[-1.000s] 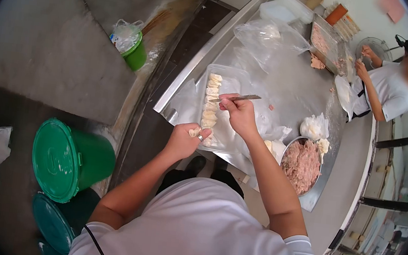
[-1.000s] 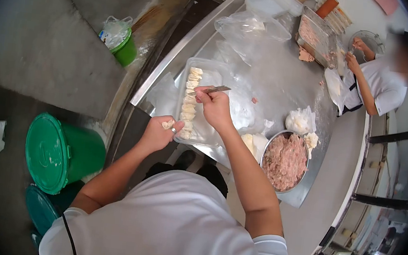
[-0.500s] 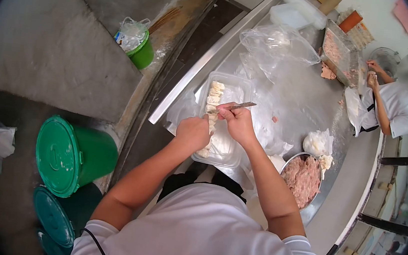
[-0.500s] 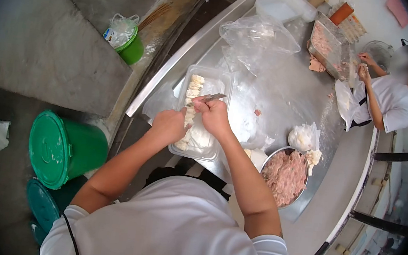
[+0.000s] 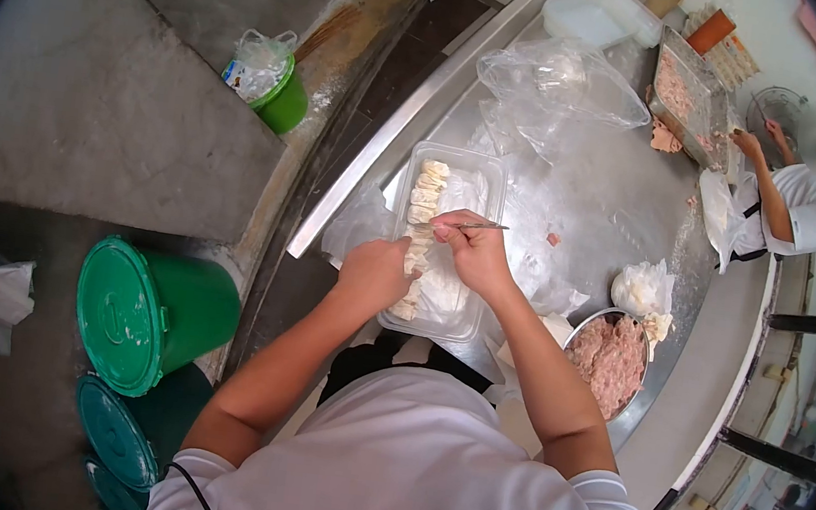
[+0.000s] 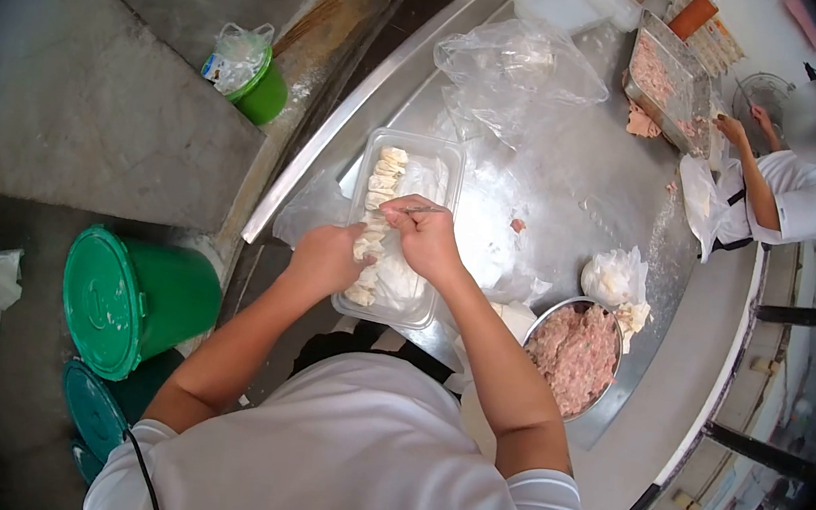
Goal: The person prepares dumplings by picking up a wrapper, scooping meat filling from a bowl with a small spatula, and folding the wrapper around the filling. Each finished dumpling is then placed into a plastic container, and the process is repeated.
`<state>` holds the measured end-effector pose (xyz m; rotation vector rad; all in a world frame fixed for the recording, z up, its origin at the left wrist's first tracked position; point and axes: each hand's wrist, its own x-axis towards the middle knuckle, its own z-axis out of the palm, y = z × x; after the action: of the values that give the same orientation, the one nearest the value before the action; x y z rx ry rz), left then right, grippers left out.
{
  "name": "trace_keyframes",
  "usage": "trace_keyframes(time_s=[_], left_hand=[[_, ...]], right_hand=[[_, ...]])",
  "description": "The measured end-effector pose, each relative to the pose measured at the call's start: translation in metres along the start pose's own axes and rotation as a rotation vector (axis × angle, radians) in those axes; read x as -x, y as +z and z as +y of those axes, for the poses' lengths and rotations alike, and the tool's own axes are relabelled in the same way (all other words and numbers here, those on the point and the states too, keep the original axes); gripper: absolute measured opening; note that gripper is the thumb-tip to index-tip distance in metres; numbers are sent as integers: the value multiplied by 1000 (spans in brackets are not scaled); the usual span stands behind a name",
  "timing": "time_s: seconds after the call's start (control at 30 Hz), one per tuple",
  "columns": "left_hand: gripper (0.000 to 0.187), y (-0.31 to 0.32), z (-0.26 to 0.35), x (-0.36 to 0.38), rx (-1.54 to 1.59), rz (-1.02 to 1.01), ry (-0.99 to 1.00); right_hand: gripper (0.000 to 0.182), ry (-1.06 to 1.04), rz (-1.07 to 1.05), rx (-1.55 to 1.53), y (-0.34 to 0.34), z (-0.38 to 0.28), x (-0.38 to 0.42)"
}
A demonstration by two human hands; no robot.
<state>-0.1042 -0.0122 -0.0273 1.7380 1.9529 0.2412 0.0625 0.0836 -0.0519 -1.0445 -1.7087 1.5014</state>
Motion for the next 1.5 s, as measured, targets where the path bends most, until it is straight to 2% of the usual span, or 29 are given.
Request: trace_keyframes(time_s=[0.1, 0.2, 0.3, 0.4, 0.5, 0.6, 0.7, 0.8, 0.83, 0.93, 1.03, 1.23, 1.5], left_hand=[[52, 0, -1, 1, 56, 1, -19], [52, 1, -3, 2, 63, 3, 8], [54, -6, 1, 0, -9, -95, 16], [56, -7, 2, -4, -101, -168, 33], [57, -11, 3, -6, -133, -200, 30], [56, -21, 7, -2, -43, -167, 22], [49, -31, 6, -2, 194, -26, -33], [43, -14, -20, -17, 377, 66, 78], [38, -15, -23, -22, 346, 0, 55], [36, -22, -14, -24, 212, 54, 60], [31, -31, 0, -26, 42, 94, 135], [18, -8, -6, -40, -230, 191, 306], [8, 6, -14, -54, -338, 206, 332]], right_hand=[[13, 98, -59, 14, 0, 4, 5], [12, 104, -87, 32, -1, 4, 6], [13, 73, -87, 48, -2, 9, 3], [13, 15, -2, 36, -1, 11, -8], [13, 74, 18, -1, 1, 10, -15], [13, 26, 20, -31, 2, 15, -13], [14, 60, 10, -25, -2, 13, -5], [16, 119, 2, -93, -4, 11, 4], [16, 135, -5, -92, -5, 12, 5], [16, 154, -21, -102, -7, 14, 9], [16, 132, -26, -125, -8, 20, 14], [16, 114, -10, -169, -8, 21, 21], [16, 168, 85, -150, -7, 16, 29]])
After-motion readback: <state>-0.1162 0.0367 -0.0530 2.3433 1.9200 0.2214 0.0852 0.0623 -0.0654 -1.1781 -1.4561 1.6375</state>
